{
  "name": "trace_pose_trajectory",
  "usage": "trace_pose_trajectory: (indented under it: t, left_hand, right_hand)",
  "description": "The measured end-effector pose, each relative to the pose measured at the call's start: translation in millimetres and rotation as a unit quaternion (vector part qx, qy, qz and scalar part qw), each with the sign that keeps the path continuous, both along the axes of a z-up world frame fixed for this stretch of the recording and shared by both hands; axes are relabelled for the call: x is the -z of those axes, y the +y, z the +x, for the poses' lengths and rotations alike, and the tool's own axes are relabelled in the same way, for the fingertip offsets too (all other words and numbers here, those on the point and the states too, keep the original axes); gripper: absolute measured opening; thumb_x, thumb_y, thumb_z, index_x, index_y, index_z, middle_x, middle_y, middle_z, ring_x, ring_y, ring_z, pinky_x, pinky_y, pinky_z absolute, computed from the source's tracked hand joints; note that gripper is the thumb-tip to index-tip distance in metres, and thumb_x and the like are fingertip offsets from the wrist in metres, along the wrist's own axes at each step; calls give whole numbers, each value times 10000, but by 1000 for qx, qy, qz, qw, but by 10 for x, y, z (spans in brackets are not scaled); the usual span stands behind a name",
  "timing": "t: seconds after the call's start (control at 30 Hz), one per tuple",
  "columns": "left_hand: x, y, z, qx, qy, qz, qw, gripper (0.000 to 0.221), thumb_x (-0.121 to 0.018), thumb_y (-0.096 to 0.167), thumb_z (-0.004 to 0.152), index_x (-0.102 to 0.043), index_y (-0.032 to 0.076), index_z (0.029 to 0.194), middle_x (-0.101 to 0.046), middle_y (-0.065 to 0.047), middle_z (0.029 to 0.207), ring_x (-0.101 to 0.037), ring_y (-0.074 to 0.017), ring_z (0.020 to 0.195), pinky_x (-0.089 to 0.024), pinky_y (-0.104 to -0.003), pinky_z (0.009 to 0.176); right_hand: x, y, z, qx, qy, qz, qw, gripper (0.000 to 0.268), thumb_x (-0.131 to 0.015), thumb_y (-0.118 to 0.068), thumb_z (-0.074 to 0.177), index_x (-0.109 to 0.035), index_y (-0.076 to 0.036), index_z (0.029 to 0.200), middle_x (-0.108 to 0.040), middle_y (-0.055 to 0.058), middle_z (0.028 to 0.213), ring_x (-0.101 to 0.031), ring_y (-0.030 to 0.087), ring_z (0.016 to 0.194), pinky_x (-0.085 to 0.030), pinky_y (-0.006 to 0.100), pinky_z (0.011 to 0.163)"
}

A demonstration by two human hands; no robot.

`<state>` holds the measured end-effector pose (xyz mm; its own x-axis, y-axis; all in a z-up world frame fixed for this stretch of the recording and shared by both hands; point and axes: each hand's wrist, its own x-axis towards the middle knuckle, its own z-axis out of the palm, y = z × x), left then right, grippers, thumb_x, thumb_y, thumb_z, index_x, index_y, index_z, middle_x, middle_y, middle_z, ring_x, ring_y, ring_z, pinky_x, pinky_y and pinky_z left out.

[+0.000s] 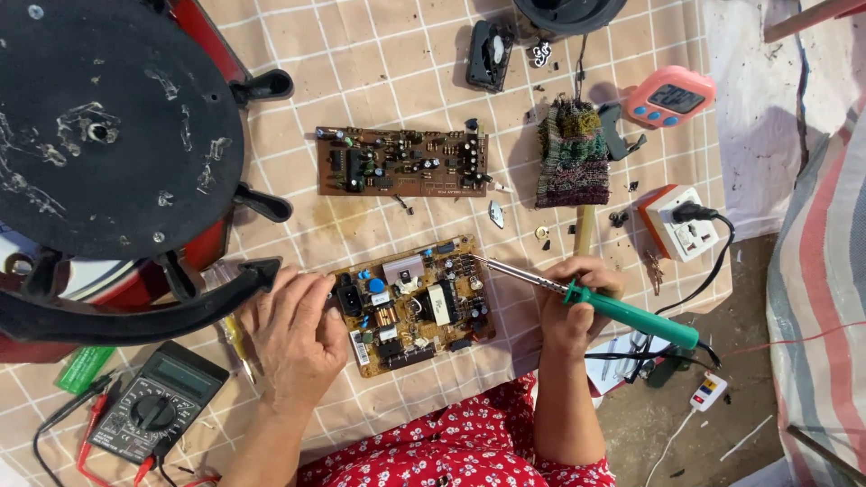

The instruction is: Soldering electronic components onto a circuit board using a soldering iron.

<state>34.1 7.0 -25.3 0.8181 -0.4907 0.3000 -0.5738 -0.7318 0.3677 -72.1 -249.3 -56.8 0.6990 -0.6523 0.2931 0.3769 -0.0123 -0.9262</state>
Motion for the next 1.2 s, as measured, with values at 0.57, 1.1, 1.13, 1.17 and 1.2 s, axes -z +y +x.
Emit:
trace_pose_trajectory:
  t: [0.57,1.1,1.13,1.17,1.2]
  left_hand:
    - [-7,-13,14,3,-1,16,1000,254,-589,36,697,-637,78,943,-600,-56,985,-534,-252,999,-324,-418,888]
    - [-19,-17,14,-5,-13,43,999,132,-557,166,838,-649,119,921,-608,-26,979,-540,-234,982,-344,-404,860]
    - [-8,-12,4,-6,-16,44,999,132,-557,166,838,-649,119,921,-608,-26,979,-540,-234,982,-344,-404,860]
    - [2,-8,1,-8,-13,41,999,135,-558,165,833,-649,125,925,-606,-27,985,-534,-234,983,-342,-404,865]
    - [13,-5,-3,-10,-10,39,999,140,-559,165,829,-649,131,930,-603,-27,990,-527,-233,984,-339,-405,871]
  right_hand:
    - [-4,-1,21,97,-9,-33,995,235,-529,-307,856,-394,-115,843,-430,59,727,-432,132,607,-432,203,498]
    - [-92,45,53,28,6,-24,999,239,-528,-314,876,-398,-113,881,-434,77,759,-461,133,564,-439,200,424]
    - [-99,50,48,28,3,-23,999,239,-528,-314,876,-398,-113,881,-434,77,759,-461,133,564,-439,200,424]
    - [-106,54,50,30,8,-21,999,235,-528,-307,873,-400,-110,875,-441,78,763,-470,129,582,-448,193,439]
    - [-111,57,52,32,12,-18,999,231,-529,-300,871,-403,-107,870,-448,80,768,-479,125,599,-458,187,454]
